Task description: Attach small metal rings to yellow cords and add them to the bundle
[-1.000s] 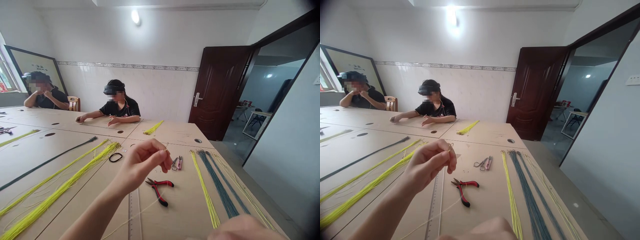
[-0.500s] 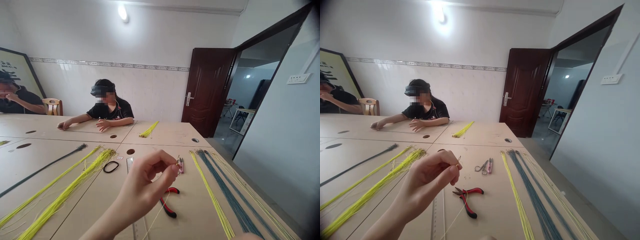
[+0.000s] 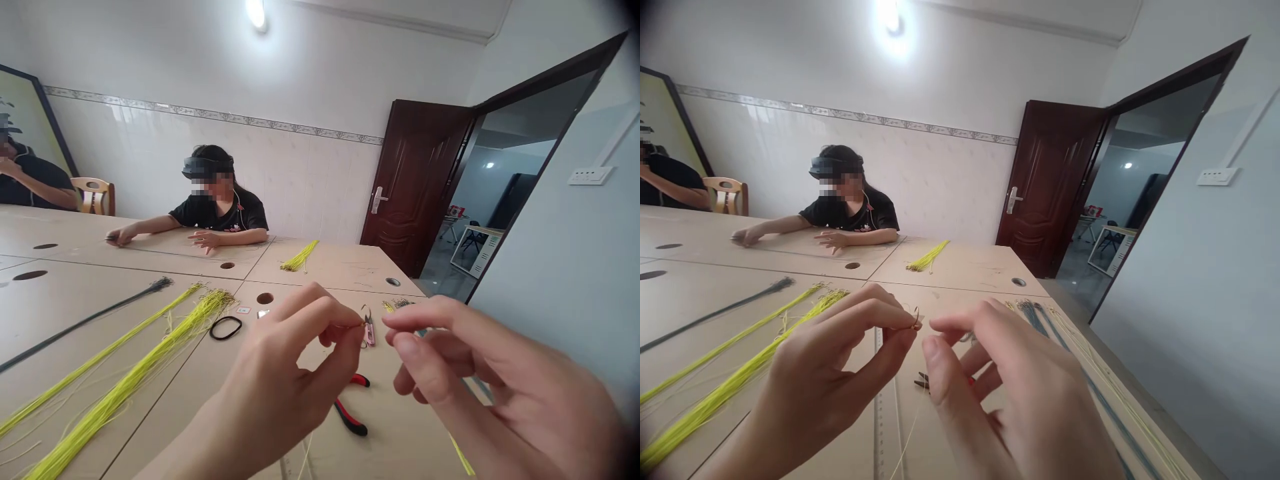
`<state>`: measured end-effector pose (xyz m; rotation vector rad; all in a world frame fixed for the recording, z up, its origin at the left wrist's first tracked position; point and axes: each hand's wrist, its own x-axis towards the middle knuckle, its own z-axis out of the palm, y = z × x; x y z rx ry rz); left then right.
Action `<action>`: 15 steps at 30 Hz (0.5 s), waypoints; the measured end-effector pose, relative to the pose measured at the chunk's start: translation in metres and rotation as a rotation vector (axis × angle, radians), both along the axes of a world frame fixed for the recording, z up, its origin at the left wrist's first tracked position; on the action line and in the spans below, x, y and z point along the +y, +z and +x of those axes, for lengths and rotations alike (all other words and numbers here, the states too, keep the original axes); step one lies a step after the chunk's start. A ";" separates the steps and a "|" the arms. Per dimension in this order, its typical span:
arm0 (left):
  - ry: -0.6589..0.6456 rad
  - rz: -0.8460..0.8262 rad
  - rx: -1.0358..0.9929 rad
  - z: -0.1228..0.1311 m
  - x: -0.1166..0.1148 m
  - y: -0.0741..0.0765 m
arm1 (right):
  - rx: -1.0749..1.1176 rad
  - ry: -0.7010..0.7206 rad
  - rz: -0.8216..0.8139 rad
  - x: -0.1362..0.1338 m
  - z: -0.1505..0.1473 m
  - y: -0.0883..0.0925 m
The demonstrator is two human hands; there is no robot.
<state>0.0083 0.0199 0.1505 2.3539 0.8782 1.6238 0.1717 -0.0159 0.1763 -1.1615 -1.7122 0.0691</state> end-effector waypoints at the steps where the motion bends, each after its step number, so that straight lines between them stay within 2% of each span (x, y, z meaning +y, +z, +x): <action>1: 0.020 0.040 0.012 -0.002 -0.002 0.001 | -0.033 0.019 -0.012 0.001 -0.003 0.002; 4: 0.067 0.138 0.054 -0.008 -0.009 0.002 | -0.099 0.069 0.012 0.002 -0.010 0.006; 9: 0.118 0.200 0.083 -0.014 -0.020 0.006 | -0.068 0.124 0.061 0.000 -0.018 0.006; 15: 0.109 0.217 0.074 -0.017 -0.024 0.011 | -0.018 0.137 -0.055 -0.012 -0.029 0.010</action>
